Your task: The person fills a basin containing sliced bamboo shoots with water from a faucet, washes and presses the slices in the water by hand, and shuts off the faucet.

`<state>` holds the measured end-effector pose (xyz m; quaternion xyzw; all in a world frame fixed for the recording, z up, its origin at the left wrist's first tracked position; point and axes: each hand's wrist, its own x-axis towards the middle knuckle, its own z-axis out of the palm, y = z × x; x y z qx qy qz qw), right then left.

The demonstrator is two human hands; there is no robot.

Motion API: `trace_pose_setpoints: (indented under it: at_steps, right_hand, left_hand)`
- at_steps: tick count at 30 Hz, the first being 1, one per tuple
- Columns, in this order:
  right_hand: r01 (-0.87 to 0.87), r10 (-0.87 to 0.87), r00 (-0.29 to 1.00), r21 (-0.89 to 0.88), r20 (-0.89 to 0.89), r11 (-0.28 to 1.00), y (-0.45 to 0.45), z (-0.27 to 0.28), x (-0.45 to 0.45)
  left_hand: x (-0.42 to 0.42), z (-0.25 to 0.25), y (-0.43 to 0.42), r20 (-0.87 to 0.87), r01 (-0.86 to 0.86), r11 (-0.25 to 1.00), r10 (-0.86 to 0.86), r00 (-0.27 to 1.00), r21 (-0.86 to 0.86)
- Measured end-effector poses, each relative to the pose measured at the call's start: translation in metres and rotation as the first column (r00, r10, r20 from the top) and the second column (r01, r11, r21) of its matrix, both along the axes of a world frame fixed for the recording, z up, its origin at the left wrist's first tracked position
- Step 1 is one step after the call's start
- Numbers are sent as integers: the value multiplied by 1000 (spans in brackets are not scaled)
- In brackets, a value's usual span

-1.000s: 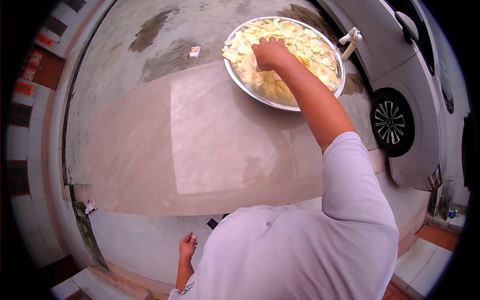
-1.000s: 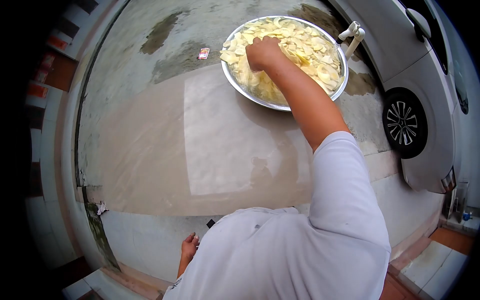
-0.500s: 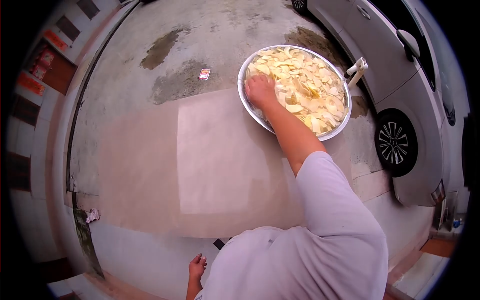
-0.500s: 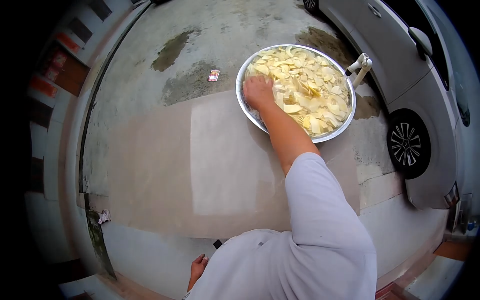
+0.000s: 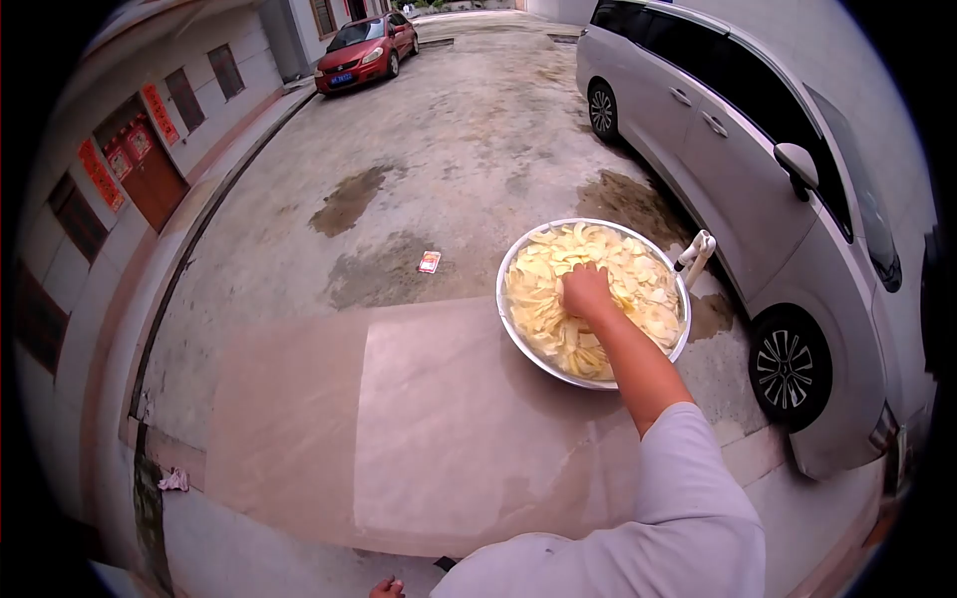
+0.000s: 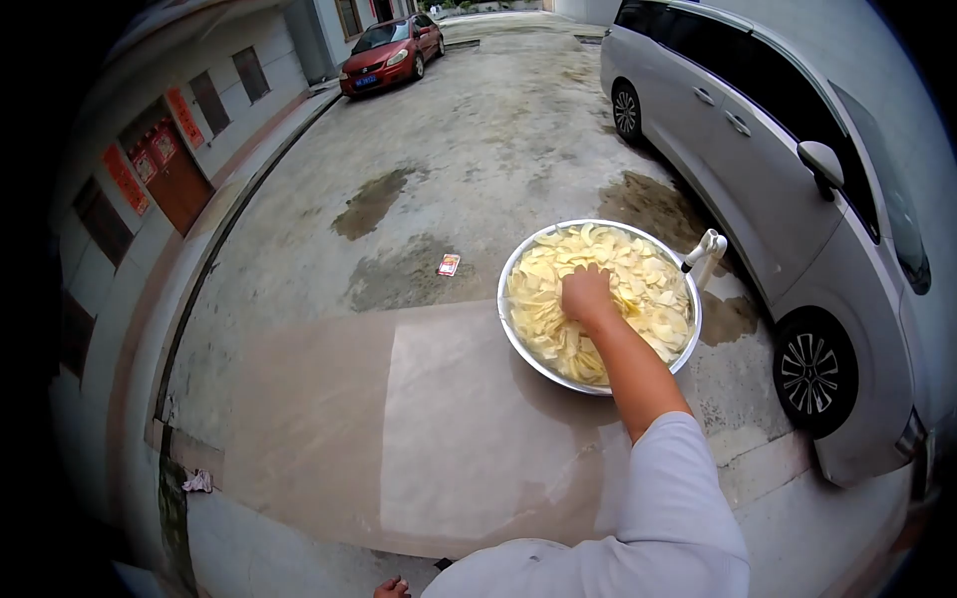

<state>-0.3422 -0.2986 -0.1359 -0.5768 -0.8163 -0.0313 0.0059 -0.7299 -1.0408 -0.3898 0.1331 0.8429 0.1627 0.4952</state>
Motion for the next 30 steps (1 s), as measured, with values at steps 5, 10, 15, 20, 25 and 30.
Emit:
trace_pose_setpoints:
  at_steps: [5,10,15,20,25,30]
  right_hand:
    - [-50,50,999,-131,-4,990,-45,16,-27]
    - [-273,273,962,12,19,962,-41,-58,-50]
    - [-212,211,976,13,55,977,-30,-48,-40]
    - [-36,37,999,33,-28,999,-30,-28,1]
    - [132,-139,957,-42,-253,990,-50,-37,36]
    - [22,13,988,-227,155,974,-68,-10,19]
  left_hand:
    - [19,2,-12,116,-89,994,81,990,67]
    - [18,-11,11,103,-127,992,125,987,15]
    - [13,24,33,97,-193,978,185,978,76]
    - [12,24,22,110,-169,983,161,981,65]
    - [21,33,26,82,-26,1000,26,996,-5]
    - [25,37,30,89,-2,1000,3,996,-17]
